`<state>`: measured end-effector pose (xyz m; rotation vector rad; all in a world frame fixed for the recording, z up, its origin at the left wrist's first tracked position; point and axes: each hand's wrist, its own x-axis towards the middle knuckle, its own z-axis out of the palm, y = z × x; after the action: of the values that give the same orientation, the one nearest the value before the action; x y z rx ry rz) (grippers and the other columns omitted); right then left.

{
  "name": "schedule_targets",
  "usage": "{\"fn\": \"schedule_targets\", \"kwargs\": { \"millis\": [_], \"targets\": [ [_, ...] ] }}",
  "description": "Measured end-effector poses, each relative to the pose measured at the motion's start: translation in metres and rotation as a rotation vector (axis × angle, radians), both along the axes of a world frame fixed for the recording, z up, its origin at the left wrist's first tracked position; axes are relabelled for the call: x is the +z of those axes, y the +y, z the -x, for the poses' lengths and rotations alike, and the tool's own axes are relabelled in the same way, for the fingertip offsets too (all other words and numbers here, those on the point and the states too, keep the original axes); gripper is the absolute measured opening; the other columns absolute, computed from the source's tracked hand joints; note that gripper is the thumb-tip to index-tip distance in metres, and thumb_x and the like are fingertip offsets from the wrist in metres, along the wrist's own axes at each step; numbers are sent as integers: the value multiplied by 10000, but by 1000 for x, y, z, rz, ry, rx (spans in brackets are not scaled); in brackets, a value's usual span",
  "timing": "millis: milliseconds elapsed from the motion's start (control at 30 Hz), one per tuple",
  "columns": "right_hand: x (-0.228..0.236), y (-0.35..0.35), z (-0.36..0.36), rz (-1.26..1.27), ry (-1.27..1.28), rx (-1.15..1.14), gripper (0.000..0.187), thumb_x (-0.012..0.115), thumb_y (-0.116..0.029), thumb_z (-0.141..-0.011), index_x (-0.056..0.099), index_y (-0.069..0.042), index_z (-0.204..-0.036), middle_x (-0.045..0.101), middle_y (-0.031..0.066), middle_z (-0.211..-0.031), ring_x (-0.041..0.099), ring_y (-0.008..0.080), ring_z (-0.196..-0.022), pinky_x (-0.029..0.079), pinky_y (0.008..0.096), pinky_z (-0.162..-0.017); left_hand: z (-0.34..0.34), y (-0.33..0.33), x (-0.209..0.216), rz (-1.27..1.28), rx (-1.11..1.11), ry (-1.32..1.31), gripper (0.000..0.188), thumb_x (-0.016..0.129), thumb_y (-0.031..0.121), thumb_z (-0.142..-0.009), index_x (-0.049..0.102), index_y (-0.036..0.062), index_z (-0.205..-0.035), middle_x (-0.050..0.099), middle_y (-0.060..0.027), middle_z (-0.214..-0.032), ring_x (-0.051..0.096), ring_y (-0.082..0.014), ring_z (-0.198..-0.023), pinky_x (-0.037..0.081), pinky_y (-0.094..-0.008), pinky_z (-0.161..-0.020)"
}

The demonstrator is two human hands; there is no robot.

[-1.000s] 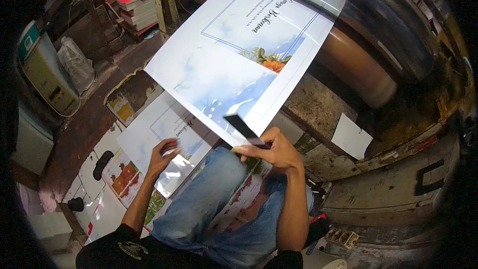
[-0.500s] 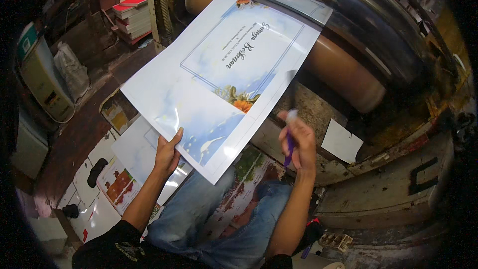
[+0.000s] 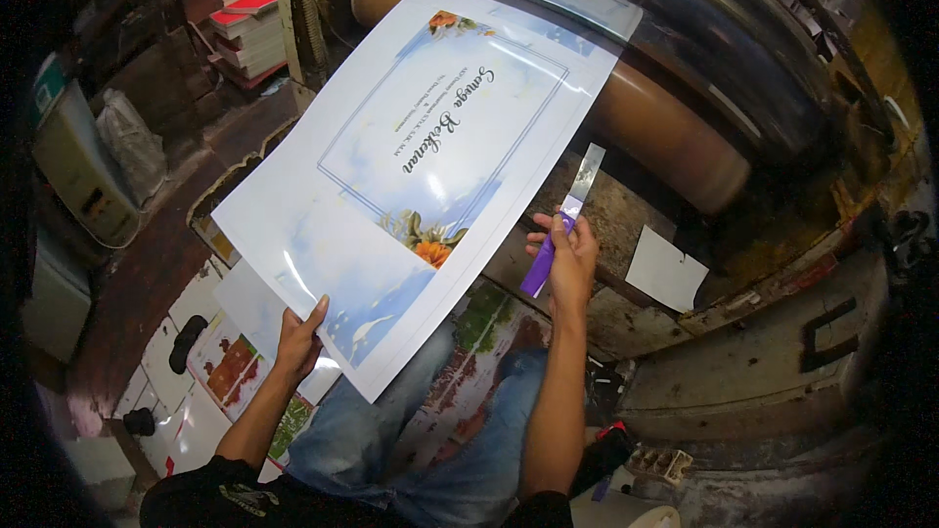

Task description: The person cuts laminated printed sheets coming off a roller machine using a blade and stacks the separated sheets onto a pile.

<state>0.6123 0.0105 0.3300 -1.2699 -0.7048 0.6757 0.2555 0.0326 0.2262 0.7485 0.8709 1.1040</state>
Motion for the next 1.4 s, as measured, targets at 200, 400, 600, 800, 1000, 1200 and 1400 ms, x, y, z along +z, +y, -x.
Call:
{"fn": "schedule_targets", "kwargs": {
  "millis": [200, 400, 600, 800, 1000, 1200, 1400],
  "targets": [
    [-10, 20, -43, 22, -53, -89, 302, 517, -270, -999, 572, 7, -1105, 661, 88, -829, 569, 89, -586, 473, 229, -497, 23, -19, -2, 17, -1, 46, 233, 627, 161, -937, 515, -9, -1049, 626, -63, -828, 654, -142, -664, 580, -298, -531],
    [30, 64, -95, 24, -313, -132, 332, 563, -321, -973, 657, -13, -1055, 629, 19, -714, 485, 40, -507, 379, 186, -443, 42, -44, 1, 102, 53, 33, 221, 643, 137, -923, 503, 6, -1034, 629, -73, -852, 661, -152, -671, 576, -294, -523],
    [39, 74, -133, 136, -421, -10, 334, 564, -328, -969, 659, -18, -1049, 633, 31, -718, 490, 50, -488, 387, 205, -434, 60, -63, -3, 164, 7, -14, 251, 650, 98, -913, 481, 41, -1090, 606, -57, -960, 640, -152, -838, 583, -337, -736],
    [19, 65, -102, 103, -382, -40, 307, 620, -325, -938, 677, -24, -962, 641, 44, -711, 503, 56, -486, 387, 209, -435, 77, -79, -4, 207, 46, -14, 328, 635, 81, -918, 462, 20, -1189, 595, -90, -1052, 634, -180, -922, 578, -350, -775],
    [51, 80, -83, -3, -79, -140, 363, 776, -368, -796, 671, -25, -851, 574, -16, -683, 396, 25, -489, 288, 185, -418, 99, -100, -11, 308, -42, -17, 522, 636, 94, -916, 348, 43, -1347, 527, -120, -1251, 569, -226, -1111, 516, -404, -927],
    [62, 107, -108, 18, -66, 9, 321, 803, -282, -775, 539, -129, -674, 476, -52, -592, 384, 13, -459, 239, 168, -385, 99, -117, -19, 237, 30, -29, 412, 621, 88, -923, 436, 10, -1283, 586, -106, -1159, 617, -215, -1031, 566, -408, -824],
    [38, 119, -103, 142, -216, 85, 332, 819, -248, -757, 537, -122, -635, 487, -46, -547, 442, 36, -468, 287, 194, -408, 139, -104, -58, 218, 8, 137, 548, 695, 164, -886, 391, 16, -1318, 594, -103, -1124, 616, -201, -1006, 553, -355, -825]
  ]
}}
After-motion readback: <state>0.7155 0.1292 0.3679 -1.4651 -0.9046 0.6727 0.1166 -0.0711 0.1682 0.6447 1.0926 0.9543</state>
